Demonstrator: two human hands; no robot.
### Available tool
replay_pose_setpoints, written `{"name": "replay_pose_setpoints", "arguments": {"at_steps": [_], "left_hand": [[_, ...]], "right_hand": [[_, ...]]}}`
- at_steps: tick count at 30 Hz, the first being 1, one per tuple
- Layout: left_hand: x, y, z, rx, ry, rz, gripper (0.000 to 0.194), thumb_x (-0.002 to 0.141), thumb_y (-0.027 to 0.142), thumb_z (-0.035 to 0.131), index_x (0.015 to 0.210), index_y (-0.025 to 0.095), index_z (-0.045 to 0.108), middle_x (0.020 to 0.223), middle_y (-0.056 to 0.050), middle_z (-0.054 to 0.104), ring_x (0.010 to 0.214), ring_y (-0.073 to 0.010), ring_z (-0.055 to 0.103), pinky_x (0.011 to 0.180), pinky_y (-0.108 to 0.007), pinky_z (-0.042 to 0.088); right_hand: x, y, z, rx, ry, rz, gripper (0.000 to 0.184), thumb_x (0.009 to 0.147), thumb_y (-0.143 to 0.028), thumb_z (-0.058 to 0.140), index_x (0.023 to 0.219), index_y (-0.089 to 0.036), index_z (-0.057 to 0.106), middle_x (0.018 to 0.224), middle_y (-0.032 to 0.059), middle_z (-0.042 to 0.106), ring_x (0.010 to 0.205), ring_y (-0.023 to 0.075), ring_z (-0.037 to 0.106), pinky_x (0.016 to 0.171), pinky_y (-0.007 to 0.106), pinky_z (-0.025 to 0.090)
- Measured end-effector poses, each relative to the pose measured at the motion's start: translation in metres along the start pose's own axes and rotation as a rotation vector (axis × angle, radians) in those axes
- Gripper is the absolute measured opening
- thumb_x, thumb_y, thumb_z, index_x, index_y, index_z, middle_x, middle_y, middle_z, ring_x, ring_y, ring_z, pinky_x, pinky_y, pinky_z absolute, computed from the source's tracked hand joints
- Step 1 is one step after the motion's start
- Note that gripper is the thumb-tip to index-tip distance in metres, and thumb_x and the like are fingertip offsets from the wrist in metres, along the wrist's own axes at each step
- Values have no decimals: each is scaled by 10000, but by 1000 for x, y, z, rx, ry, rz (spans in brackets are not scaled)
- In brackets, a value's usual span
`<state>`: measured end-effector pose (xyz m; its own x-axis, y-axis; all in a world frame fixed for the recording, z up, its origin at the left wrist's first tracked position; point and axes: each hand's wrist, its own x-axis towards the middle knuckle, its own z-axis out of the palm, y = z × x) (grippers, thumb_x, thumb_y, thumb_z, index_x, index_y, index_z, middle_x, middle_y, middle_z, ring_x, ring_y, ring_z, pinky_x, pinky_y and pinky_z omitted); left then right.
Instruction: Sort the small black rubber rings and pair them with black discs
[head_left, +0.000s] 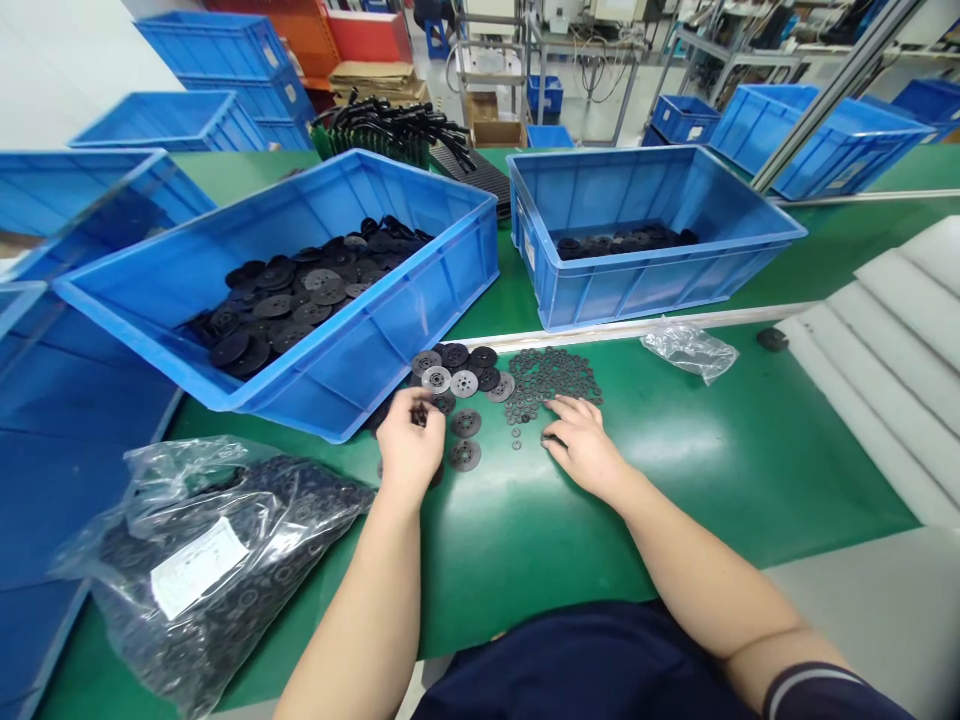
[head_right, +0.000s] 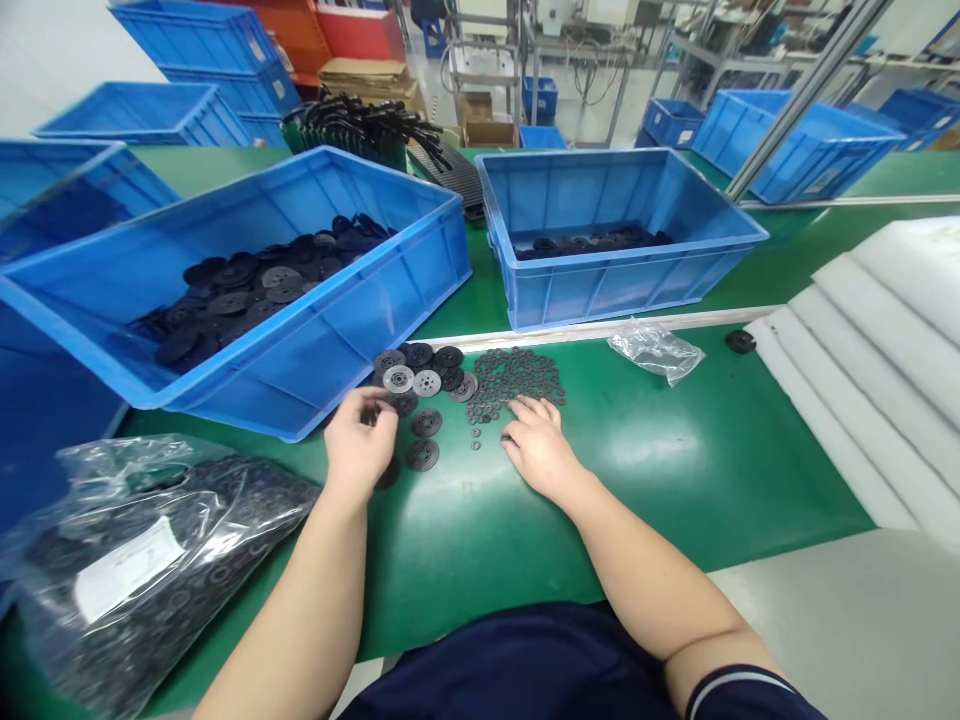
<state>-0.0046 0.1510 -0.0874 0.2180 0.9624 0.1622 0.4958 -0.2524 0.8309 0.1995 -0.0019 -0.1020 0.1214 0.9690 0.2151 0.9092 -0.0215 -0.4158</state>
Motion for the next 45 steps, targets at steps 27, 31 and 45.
{"name": "replay_pose_setpoints", "arguments": {"at_steps": [27, 31, 45], "left_hand": [[-42, 30, 30, -745, -771, -254, 265, 832, 417, 610, 855, 155, 580, 666, -9, 613, 560, -102, 539, 569, -236, 435], [-42, 27, 30, -730, -766, -246, 277, 813, 419, 639, 865, 150, 604, 655, -6, 609, 573, -106, 541, 566, -233, 428], [-7, 16, -4, -565, -197, -194, 210, 735, 297, 615, 891, 180, 537, 776, -27, 653, 643, -146, 608, 584, -266, 456]], "right_hand": [[3, -39, 9, 253, 370, -105, 146, 911, -226, 556, 960, -208, 693, 1124, 93, 674, 1026, 208, 609, 897, 411, 469], [2, -37, 12, 250, 381, -92, 151, 907, -223, 564, 965, -211, 703, 1108, 89, 682, 995, 200, 624, 888, 398, 475], [0, -31, 18, 77, 108, -33, 206, 860, -273, 608, 1031, -206, 700, 1306, 145, 551, 1209, 305, 459, 977, 511, 387]]}}
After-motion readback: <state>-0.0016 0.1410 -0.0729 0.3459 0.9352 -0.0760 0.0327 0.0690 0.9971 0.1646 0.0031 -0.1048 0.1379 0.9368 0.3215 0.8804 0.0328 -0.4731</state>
